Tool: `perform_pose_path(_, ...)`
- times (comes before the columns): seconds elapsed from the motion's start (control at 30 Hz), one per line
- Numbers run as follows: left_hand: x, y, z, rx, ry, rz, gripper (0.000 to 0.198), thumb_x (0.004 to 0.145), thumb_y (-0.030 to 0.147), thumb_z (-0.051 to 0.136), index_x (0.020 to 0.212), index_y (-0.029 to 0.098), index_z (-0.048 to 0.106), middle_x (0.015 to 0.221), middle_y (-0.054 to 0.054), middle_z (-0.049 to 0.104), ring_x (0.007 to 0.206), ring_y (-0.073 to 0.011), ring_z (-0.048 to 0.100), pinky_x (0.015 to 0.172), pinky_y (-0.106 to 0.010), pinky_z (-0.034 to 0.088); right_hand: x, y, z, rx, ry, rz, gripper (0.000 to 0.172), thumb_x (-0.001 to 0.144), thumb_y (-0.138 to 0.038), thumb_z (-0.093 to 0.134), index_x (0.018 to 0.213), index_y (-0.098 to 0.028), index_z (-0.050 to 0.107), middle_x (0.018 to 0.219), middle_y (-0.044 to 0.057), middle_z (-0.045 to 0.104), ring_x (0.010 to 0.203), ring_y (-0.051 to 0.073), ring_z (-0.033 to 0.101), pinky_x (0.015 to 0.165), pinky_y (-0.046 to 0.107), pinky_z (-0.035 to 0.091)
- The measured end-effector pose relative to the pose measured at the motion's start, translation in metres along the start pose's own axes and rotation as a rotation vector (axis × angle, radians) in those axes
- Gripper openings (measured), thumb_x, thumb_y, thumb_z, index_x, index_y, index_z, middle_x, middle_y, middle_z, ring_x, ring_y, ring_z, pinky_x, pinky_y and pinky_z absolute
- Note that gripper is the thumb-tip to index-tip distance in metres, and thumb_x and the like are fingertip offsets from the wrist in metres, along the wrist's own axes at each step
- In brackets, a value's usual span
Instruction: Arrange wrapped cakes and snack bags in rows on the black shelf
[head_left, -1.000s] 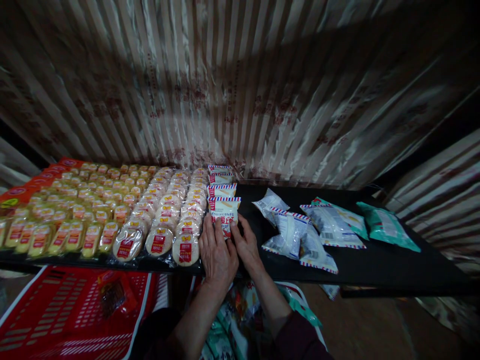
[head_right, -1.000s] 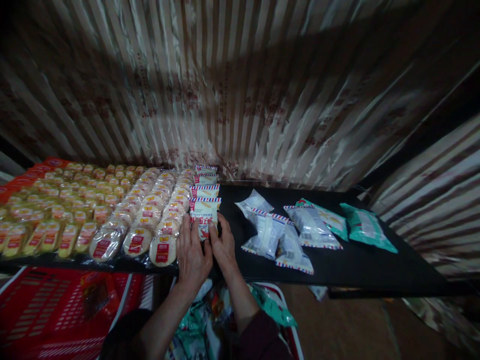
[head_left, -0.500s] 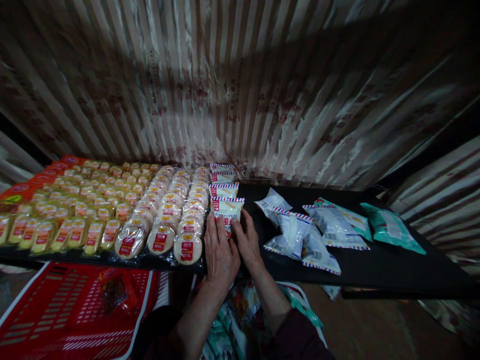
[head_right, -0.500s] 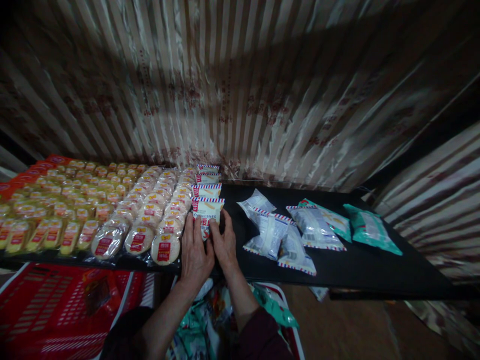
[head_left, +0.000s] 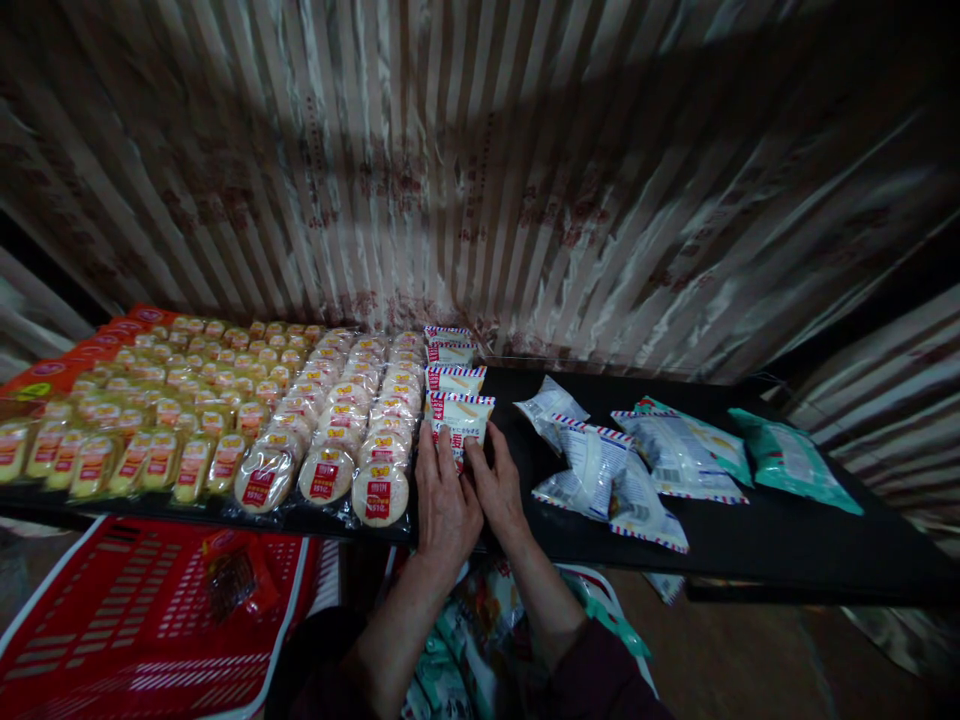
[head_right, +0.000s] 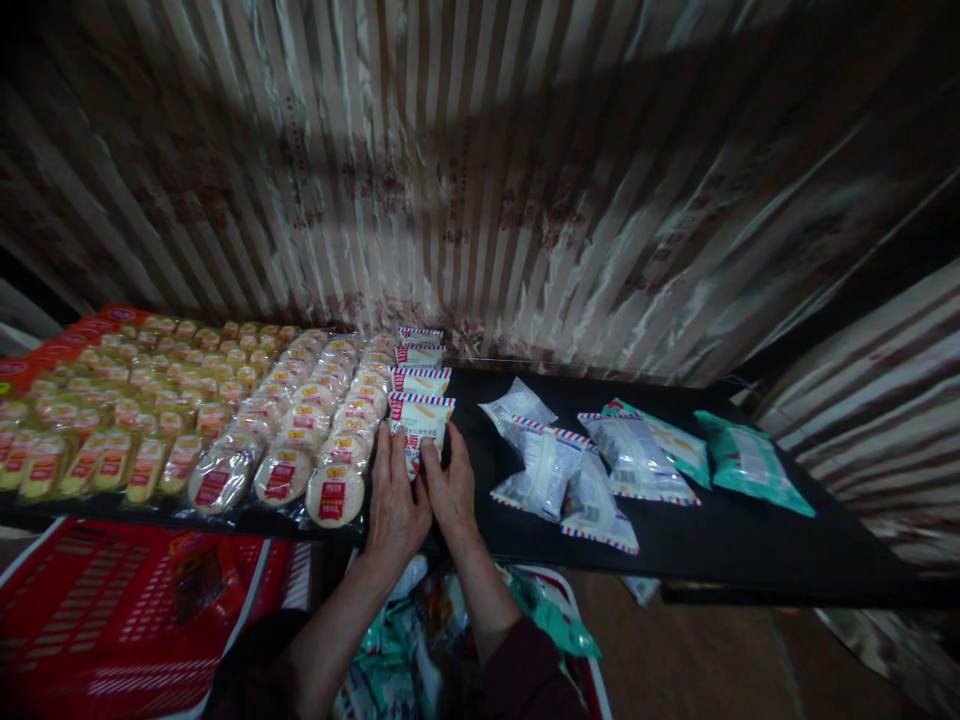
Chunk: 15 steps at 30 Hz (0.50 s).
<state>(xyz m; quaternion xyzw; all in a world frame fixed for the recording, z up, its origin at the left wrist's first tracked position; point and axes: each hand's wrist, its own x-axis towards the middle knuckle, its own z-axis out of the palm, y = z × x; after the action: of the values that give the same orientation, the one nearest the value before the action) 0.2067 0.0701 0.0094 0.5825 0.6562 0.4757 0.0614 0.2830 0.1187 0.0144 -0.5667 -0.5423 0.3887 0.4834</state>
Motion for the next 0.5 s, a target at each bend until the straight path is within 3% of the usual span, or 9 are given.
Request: perform_pose_path(0.5, -0.0005, -0.0020, 0.0033, 0.036, 0.032, 0.085, 0.061, 0.089, 0.010, 0.039, 0.147, 0.012, 0.020, 0.155, -0.023, 0.011, 0.145, -0.0286, 0.008, 0.114, -0.054, 0.022, -0.0020, -0.0043, 0.0005, -0.035, -0.023, -0.047, 0.064, 0.079, -0.059, 0.055, 0.129, -0.020, 0.054, 0.130, 0.012, 0.059, 0.122, 0.027, 0.053, 0.106, 0.045, 0.036)
